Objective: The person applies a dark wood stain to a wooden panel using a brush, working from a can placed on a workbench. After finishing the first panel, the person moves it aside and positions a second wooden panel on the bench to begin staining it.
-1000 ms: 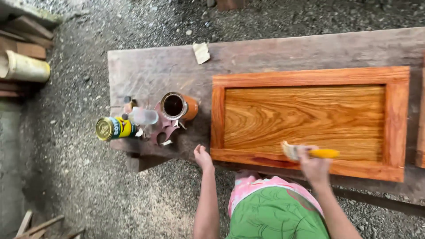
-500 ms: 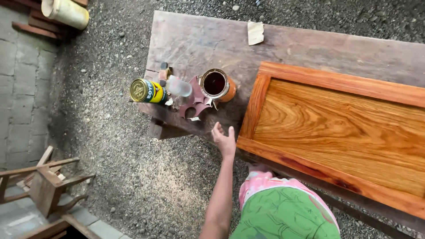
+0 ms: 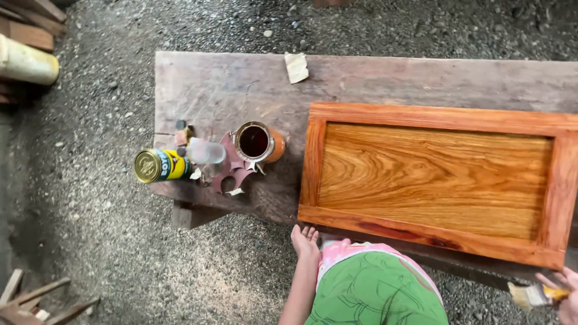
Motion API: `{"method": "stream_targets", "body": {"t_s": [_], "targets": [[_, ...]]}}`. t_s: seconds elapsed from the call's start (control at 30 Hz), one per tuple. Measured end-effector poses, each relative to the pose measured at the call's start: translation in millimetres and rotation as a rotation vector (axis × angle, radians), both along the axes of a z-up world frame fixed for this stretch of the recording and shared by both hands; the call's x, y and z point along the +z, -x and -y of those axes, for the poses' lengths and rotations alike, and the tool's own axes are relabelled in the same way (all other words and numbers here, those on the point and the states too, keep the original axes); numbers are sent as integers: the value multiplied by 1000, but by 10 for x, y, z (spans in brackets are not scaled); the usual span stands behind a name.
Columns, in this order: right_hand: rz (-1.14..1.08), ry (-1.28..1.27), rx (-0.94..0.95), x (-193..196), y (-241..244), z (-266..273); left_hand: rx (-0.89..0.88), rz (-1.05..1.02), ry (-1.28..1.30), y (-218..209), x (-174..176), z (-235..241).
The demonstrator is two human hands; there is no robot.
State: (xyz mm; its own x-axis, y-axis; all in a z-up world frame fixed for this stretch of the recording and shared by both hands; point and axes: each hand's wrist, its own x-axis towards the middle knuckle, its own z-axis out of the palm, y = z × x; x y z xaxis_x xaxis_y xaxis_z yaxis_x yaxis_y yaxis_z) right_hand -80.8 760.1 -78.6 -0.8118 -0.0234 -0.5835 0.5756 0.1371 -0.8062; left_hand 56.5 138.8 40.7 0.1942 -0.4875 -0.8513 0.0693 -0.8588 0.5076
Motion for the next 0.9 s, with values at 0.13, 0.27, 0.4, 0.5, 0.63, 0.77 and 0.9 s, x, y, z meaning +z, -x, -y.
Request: {"method": "stream_targets", "body": {"t_s": [0.13, 0.27, 0.4, 0.5, 0.63, 0.77, 0.9], "targets": [[6, -57, -119, 114, -51, 178, 69, -150, -24, 285, 583, 22], [21, -171, -208, 78, 26, 223, 14, -177, -45, 263, 423, 132], [18, -205, -280, 39, 23, 214, -118, -148, -55, 201, 309, 188], [46, -193, -388, 161, 88, 423, -146, -174, -5, 293, 420, 263], [-3, -240, -381, 279, 319, 794, -274, -181, 90, 497, 461, 476], [40, -235, -174, 380, 710, 1162, -525, -87, 150, 756, 523, 705], [222, -227, -61, 563, 1152, 1455, -453, -99, 182, 957, 386, 943]]}}
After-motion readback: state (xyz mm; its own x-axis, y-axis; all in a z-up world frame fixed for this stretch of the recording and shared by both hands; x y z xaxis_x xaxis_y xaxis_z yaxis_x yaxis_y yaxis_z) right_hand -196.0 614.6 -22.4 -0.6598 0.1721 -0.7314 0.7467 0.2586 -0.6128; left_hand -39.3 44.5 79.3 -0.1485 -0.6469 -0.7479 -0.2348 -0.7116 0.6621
